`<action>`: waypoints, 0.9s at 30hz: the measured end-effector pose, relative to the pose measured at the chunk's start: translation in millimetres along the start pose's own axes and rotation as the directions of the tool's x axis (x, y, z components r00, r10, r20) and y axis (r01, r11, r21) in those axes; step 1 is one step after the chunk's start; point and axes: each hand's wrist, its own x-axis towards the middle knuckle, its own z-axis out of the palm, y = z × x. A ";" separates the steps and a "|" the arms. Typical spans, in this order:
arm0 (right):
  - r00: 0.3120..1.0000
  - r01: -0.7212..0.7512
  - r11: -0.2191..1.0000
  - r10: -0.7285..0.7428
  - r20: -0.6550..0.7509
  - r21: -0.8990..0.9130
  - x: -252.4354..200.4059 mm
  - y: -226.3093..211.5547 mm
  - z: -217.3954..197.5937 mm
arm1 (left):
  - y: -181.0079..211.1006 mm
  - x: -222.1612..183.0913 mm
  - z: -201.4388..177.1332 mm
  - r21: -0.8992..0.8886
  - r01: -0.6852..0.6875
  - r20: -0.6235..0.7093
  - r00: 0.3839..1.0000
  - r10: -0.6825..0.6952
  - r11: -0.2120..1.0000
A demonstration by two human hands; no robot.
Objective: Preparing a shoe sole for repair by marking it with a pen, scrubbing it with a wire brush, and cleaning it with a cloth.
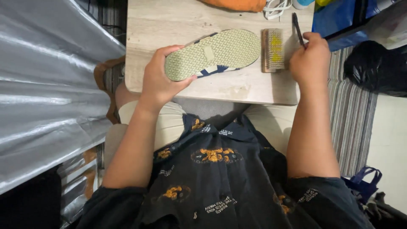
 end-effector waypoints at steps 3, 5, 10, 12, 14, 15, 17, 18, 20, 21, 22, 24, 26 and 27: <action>0.985 0.155 0.985 -0.161 -0.069 -0.078 -1.8 7.3 14.8 | 1.4 -1.7 -0.8 -0.010 0.026 -0.001 1.000 -0.026 1.000; 0.972 0.203 0.969 -0.217 -0.090 -0.140 -1.8 12.7 22.2 | 1.6 -0.2 -0.6 -0.013 0.049 0.009 0.999 -0.049 0.999; 0.967 0.220 0.961 -0.237 -0.095 -0.168 -2.5 8.1 19.2 | 2.0 -0.1 -0.9 -0.025 0.052 0.006 0.999 -0.052 0.998; 0.967 0.222 0.961 -0.238 -0.089 -0.164 -1.6 7.7 17.6 | 1.8 0.7 -0.7 -0.034 0.043 0.001 0.999 -0.043 0.999; 0.995 0.093 0.981 -0.098 -0.018 -0.171 -2.3 2.6 16.3 | 1.4 -0.1 -0.3 -0.041 0.075 0.005 0.997 -0.075 0.996; 0.995 0.096 0.980 -0.100 -0.016 -0.171 -3.1 -18.8 9.7 | 0.7 -0.3 -0.5 -0.042 0.077 0.002 0.997 -0.077 0.996; 0.989 0.055 0.963 -0.089 -0.117 -0.264 -3.6 -61.6 -3.9 | -0.4 0.2 -0.6 -0.032 0.080 0.003 0.997 -0.080 0.996; 0.989 0.061 0.963 -0.094 -0.116 -0.262 4.4 -73.8 -2.3 | -1.3 0.0 -0.4 -0.030 0.081 -0.003 0.997 -0.081 0.996; 0.858 0.476 0.870 -0.491 -0.150 -0.129 18.4 -97.9 -0.4 | -2.2 -0.3 0.2 -0.037 0.099 0.006 0.995 -0.099 0.994; 0.858 0.477 0.870 -0.492 -0.150 -0.128 28.3 -110.9 7.2 | -2.3 -1.5 -1.0 -0.037 0.100 0.005 0.995 -0.100 0.994; 0.816 0.540 0.826 -0.561 -0.139 -0.164 39.2 -123.0 13.3 | -2.6 -0.9 -0.8 -0.036 0.089 0.002 0.996 -0.089 0.995; 0.767 0.602 0.773 -0.630 -0.125 -0.199 58.4 -133.6 25.5 | -5.6 -0.6 0.5 -0.035 0.078 -0.004 0.997 -0.078 0.996; 0.853 0.494 0.782 -0.521 0.037 -0.381 78.4 -131.5 38.2 | -12.0 1.2 2.1 0.023 0.051 -0.011 0.999 -0.051 0.998; 0.849 0.498 0.778 -0.527 0.034 -0.383 82.6 -131.8 40.6 | -9.9 3.8 0.8 0.023 0.048 -0.018 0.999 -0.048 0.999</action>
